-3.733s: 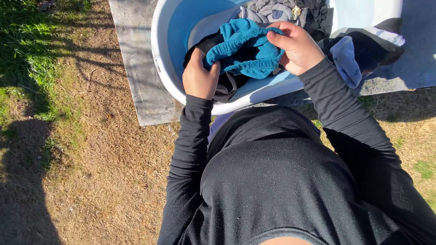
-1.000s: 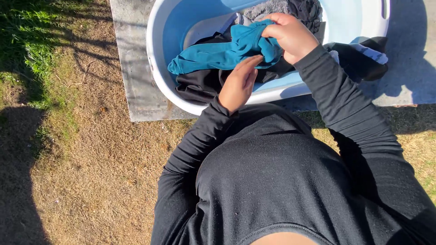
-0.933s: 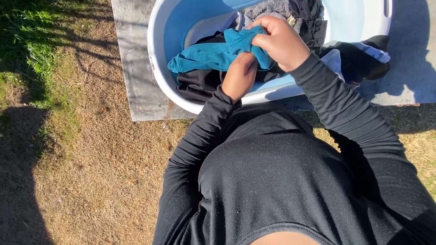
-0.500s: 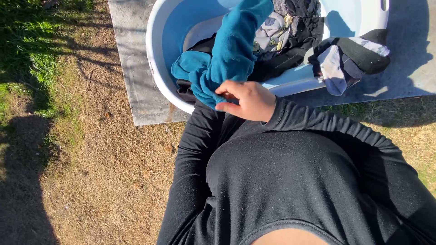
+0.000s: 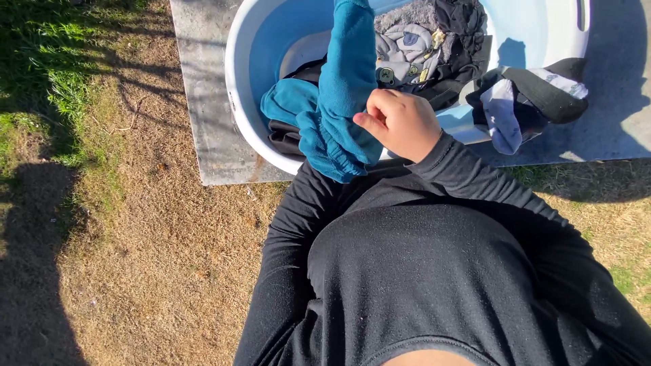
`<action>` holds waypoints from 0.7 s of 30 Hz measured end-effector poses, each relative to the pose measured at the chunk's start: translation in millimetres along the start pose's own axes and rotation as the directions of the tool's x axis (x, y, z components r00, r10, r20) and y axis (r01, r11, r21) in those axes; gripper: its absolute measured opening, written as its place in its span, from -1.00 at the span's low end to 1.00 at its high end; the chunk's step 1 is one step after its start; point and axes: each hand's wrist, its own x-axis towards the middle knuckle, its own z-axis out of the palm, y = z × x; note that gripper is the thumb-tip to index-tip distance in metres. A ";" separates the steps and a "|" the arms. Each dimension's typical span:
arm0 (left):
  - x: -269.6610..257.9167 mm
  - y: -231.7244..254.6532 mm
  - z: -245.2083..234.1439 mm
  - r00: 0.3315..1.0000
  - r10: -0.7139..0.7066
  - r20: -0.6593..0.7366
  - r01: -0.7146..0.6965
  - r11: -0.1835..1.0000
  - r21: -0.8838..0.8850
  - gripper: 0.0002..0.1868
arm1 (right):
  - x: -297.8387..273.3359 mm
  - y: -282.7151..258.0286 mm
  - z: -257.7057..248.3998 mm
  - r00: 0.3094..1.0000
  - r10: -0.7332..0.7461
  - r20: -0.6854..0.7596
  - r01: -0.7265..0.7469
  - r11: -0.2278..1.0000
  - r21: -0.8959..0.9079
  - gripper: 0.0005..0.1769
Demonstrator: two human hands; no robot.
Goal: Hanging various pieces of laundry on an outdoor clothesline.
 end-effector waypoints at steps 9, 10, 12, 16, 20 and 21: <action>58.8 27.2 -6.1 0.994 -0.107 0.016 0.107 0.994 -0.026 -0.43 | -20.9 27.6 22.5 0.956 -0.170 0.241 0.160 0.985 0.061 -0.63; 67.8 36.2 -7.6 0.992 -0.122 0.021 0.123 0.992 -0.030 -0.43 | -20.1 24.0 17.9 0.955 -0.169 0.243 0.158 0.985 0.064 -0.63; 83.3 53.9 -9.8 0.987 -0.156 0.032 0.157 0.987 -0.039 -0.41 | -19.8 16.8 10.4 0.930 -0.143 0.339 0.115 0.988 0.103 -0.58; 85.5 59.6 -6.6 0.972 -0.234 0.039 0.236 0.970 -0.058 -0.39 | -26.9 -9.5 -6.2 0.956 -0.186 0.229 0.190 0.982 0.005 -0.67; 93.1 53.5 -20.8 0.956 -0.293 0.014 0.294 0.954 -0.057 -0.36 | -24.4 -28.2 -2.5 0.987 -0.154 0.050 0.149 0.984 0.097 -0.74; 95.7 56.2 -24.9 0.953 -0.303 0.008 0.303 0.951 -0.061 -0.35 | -22.1 -28.9 -0.4 0.987 -0.150 -0.059 0.145 0.986 -0.083 -0.46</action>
